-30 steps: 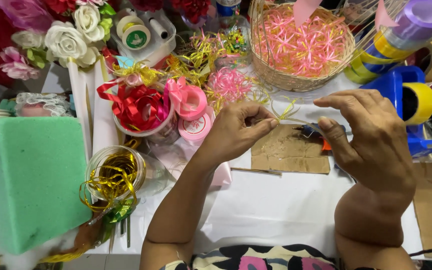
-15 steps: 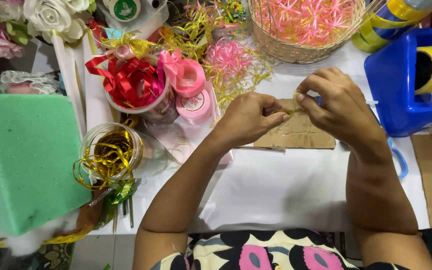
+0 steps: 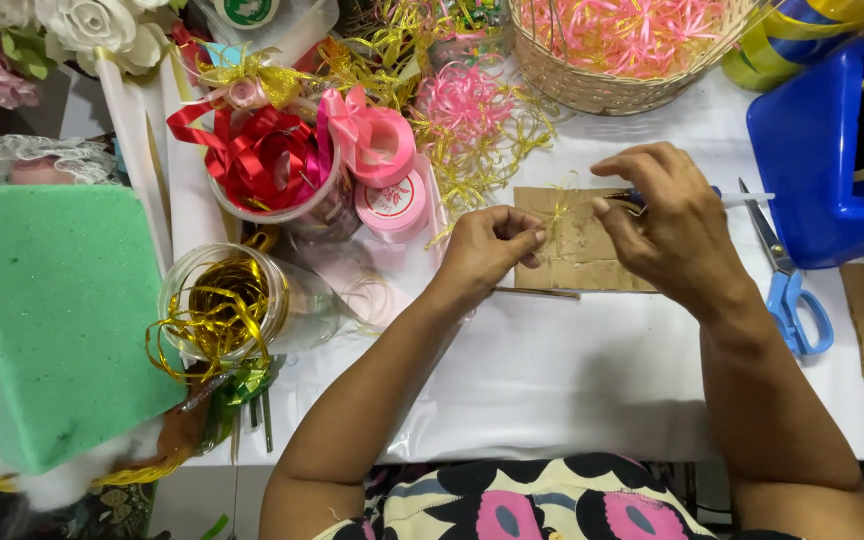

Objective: Tying small ribbons into bows and using a hot glue gun to attach them to a craft project.

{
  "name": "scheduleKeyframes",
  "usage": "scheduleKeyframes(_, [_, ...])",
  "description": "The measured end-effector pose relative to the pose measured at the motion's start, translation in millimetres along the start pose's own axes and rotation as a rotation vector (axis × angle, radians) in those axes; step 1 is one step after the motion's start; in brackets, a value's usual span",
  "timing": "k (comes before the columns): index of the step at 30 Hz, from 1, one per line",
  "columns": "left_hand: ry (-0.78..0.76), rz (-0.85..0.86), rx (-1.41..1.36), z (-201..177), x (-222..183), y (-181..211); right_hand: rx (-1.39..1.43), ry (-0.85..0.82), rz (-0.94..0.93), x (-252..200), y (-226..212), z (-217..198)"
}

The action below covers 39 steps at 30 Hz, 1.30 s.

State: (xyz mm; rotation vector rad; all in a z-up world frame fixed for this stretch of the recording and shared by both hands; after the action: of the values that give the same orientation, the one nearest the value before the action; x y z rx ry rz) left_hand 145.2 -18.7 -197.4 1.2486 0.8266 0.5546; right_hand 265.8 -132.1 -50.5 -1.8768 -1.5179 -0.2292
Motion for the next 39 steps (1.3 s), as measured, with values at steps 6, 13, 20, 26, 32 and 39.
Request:
scheduleKeyframes(6, [-0.084,-0.174,-0.297,10,0,-19,0.194,0.024,0.159,-46,9,26])
scheduleKeyframes(13, [-0.08,-0.172,-0.296,12,-3,-20,0.332,0.041,0.22,-44,-7,40])
scheduleKeyframes(20, [-0.052,-0.157,-0.229,8,3,-36,0.531,0.0,0.43,-50,1,55])
scheduleKeyframes(26, [-0.017,-0.026,-0.193,12,-6,-15,0.837,-0.026,0.655,-63,7,75])
scheduleKeyframes(32, [-0.023,0.043,-0.147,8,-12,7,1.019,0.023,0.766,-73,23,82])
scheduleKeyframes(39, [-0.07,0.067,-0.042,-12,-4,16,1.224,-0.024,0.873,-89,63,97])
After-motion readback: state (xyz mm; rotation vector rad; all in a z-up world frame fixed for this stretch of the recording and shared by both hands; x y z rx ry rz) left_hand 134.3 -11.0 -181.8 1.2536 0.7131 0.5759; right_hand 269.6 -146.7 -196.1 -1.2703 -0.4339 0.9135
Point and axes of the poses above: each hand's wrist, its own x-axis towards the middle knuckle, its own z-axis out of the palm, y = z × x, the point moved 8 cm from there along x, towards the middle knuckle, and after that the axes turned 11 degrees about y, right-handed, at the moved point
